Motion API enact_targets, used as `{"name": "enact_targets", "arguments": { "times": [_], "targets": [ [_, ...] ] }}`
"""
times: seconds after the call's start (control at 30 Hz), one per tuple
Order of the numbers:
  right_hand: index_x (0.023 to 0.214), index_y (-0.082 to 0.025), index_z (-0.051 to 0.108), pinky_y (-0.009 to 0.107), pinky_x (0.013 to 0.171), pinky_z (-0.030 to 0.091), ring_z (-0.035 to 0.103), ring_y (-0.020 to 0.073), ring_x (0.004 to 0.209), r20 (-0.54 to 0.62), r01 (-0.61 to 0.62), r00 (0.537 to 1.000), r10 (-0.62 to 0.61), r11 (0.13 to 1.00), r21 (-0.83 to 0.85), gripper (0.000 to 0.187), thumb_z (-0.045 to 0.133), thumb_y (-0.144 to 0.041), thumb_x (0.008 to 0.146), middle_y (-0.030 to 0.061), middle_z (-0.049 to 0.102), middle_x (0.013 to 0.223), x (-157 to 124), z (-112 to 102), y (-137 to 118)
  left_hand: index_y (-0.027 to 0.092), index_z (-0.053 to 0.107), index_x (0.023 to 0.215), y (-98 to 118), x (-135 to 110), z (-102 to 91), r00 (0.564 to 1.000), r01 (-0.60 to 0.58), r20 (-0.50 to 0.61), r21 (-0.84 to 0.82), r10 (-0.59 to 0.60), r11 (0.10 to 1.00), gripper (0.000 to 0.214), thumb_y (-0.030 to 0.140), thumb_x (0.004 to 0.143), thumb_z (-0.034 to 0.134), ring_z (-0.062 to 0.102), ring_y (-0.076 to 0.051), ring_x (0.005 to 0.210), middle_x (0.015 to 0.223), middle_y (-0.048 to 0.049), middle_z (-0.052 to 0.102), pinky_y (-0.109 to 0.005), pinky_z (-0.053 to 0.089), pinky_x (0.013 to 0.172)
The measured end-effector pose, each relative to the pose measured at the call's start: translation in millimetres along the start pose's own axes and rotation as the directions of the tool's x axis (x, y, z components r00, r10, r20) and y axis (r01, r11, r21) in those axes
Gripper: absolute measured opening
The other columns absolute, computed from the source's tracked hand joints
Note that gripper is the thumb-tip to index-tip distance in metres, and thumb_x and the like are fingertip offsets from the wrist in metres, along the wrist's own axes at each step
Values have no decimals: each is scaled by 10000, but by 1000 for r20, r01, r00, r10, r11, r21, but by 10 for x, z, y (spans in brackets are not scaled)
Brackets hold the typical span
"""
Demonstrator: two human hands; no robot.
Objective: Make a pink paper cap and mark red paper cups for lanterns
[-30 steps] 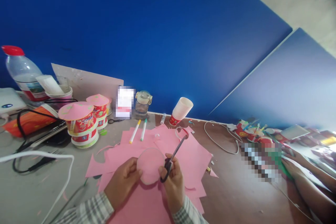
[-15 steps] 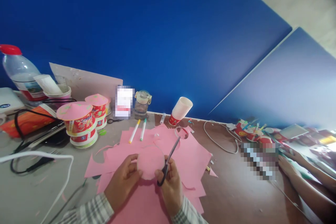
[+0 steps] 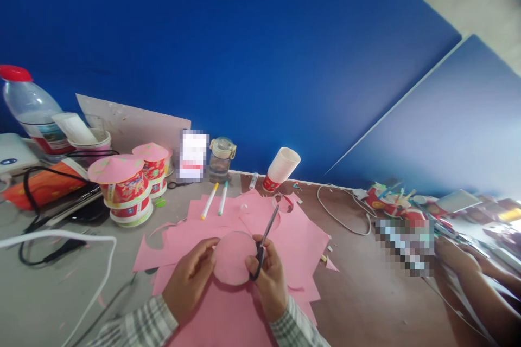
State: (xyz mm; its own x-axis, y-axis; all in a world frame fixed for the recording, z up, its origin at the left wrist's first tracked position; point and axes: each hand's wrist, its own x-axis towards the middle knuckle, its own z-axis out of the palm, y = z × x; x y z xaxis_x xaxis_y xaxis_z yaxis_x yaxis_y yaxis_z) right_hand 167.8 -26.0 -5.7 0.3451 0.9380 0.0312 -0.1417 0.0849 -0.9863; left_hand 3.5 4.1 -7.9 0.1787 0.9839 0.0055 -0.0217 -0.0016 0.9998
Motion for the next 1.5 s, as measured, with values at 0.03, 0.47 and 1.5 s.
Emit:
{"name": "enact_targets", "arguments": {
  "times": [0.03,0.47,1.5],
  "targets": [
    [860,-206,602,121,341,324,372,63,376,6,-23,1000,23,999,23,348,727,-219,536,-101,460,472,3,3,14,251,579,921,-4,1,2,1000,24,5,-34,-24,999,298,291,627,554,544,-217,536,561,-1,582,-300,464,481],
    [945,-223,552,172,416,376,444,99,440,87,-62,995,57,997,56,424,697,-396,587,-48,555,578,-81,-34,-41,179,538,981,-23,29,55,981,177,-32,-279,-193,944,438,224,551,605,398,-124,252,396,54,504,-228,319,218],
    [827,-207,625,149,374,216,353,63,389,426,-102,801,421,797,-595,261,584,-69,610,-116,444,438,-226,21,-269,174,513,1015,105,94,-60,974,11,-224,-155,-46,988,459,253,563,540,410,-140,309,403,55,484,-248,350,279]
  ]
}}
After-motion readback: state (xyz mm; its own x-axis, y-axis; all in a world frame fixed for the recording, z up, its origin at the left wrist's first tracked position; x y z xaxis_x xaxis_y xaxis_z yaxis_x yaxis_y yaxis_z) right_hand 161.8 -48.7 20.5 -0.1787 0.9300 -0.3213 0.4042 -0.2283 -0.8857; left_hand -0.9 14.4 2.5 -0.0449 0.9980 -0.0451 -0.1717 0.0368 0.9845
